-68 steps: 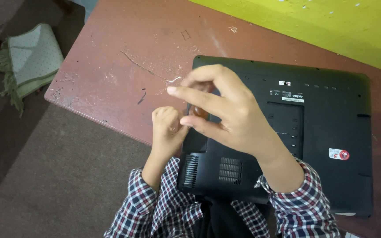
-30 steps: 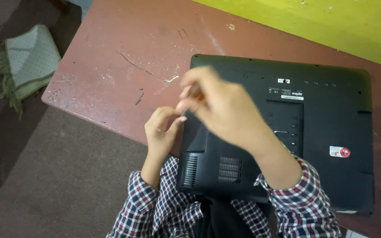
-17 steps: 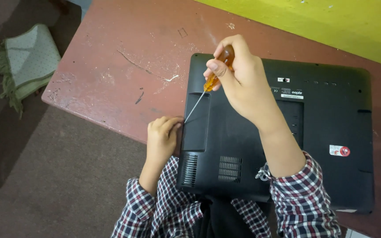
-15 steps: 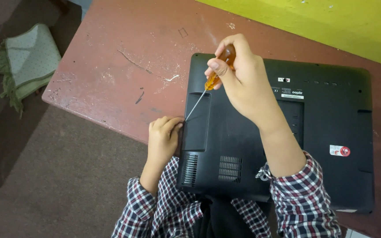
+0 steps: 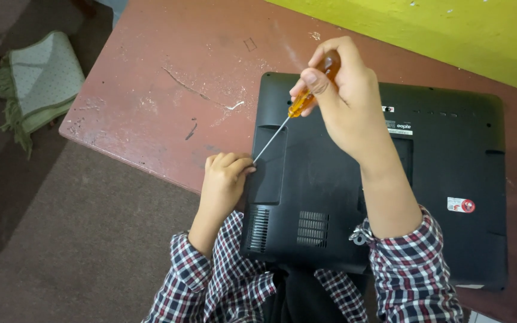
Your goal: Unscrewing the back cover of a monitor using a manual screwdriver.
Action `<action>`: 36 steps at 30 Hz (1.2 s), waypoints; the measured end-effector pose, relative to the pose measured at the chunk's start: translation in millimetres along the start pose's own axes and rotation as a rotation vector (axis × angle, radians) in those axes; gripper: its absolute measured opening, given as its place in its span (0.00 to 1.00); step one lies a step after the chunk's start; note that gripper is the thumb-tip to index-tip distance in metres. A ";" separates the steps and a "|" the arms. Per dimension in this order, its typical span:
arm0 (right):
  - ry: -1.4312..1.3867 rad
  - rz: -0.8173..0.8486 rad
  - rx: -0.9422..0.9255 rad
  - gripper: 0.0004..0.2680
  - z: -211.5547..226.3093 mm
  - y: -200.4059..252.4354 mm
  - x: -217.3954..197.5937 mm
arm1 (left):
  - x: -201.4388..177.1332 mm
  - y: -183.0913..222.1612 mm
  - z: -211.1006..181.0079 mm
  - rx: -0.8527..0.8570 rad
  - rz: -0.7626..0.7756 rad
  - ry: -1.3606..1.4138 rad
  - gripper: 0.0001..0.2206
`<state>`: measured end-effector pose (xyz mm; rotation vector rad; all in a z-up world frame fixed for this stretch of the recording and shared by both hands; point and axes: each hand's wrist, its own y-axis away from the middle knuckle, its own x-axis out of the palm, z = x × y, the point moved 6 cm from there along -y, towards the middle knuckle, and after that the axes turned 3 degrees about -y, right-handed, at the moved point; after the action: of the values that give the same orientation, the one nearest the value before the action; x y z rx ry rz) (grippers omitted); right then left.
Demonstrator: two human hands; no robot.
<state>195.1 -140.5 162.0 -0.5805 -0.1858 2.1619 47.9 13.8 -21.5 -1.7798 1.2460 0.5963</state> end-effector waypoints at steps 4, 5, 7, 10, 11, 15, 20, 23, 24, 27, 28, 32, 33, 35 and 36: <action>-0.070 -0.049 -0.080 0.12 0.4 2.3 -12.0 | -12.7 -9.3 14.4 0.031 -0.112 0.012 0.08; -0.070 -0.047 -0.081 0.12 -0.8 2.6 -13.8 | -12.2 -7.9 30.7 0.029 -0.114 0.011 0.08; -0.089 -0.105 -0.121 0.11 -0.9 2.9 -21.3 | -18.3 -4.5 70.1 -0.113 -0.216 -0.278 0.11; -0.063 -0.137 -0.136 0.10 -1.8 2.8 -24.4 | -37.9 -18.8 107.9 -0.231 -0.313 -0.287 0.06; -0.064 -0.132 -0.139 0.10 -4.0 2.6 -24.3 | -41.5 -23.1 109.5 -0.235 -0.317 -0.289 0.06; -0.116 -0.139 -0.113 0.11 -17.4 -0.2 -21.6 | -48.3 -36.7 123.5 -0.174 -0.399 -0.222 0.07; -0.256 -0.237 -0.128 0.11 -68.3 -5.0 -14.2 | -38.0 -37.7 130.6 -0.221 -0.281 -0.216 0.08; -0.445 -0.454 -0.076 0.11 -132.8 -1.5 -22.2 | -41.7 -38.9 122.6 -0.251 -0.229 -0.197 0.11; -0.561 -0.571 0.041 0.11 -162.8 2.3 -28.2 | -42.1 -39.2 121.0 -0.252 -0.214 -0.176 0.11; -0.731 -0.690 0.229 0.12 -208.7 10.3 -39.7 | -41.2 -38.1 118.8 -0.281 -0.178 -0.145 0.11; -0.787 -0.692 0.296 0.12 -218.9 11.7 -42.4 | -39.8 -37.6 119.2 -0.306 -0.159 -0.136 0.12; -0.822 -0.660 0.372 0.12 -220.1 9.6 -36.0 | -44.3 -39.8 115.9 -0.308 -0.167 -0.116 0.11; -0.826 -0.656 0.376 0.12 -219.1 9.4 -35.9 | -45.5 -40.5 114.7 -0.334 -0.141 -0.091 0.15; -0.828 -0.651 0.385 0.12 -222.1 10.2 -37.8 | -47.2 -41.0 115.1 -0.363 -0.112 -0.064 0.19; -0.869 -0.698 0.398 0.13 -227.4 12.9 -40.8 | -49.5 -40.8 116.0 -0.351 -0.147 -0.001 0.20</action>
<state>313.5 -197.0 -28.6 0.6060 -0.3463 1.5562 76.4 143.0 -28.0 -2.1388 1.0445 0.7663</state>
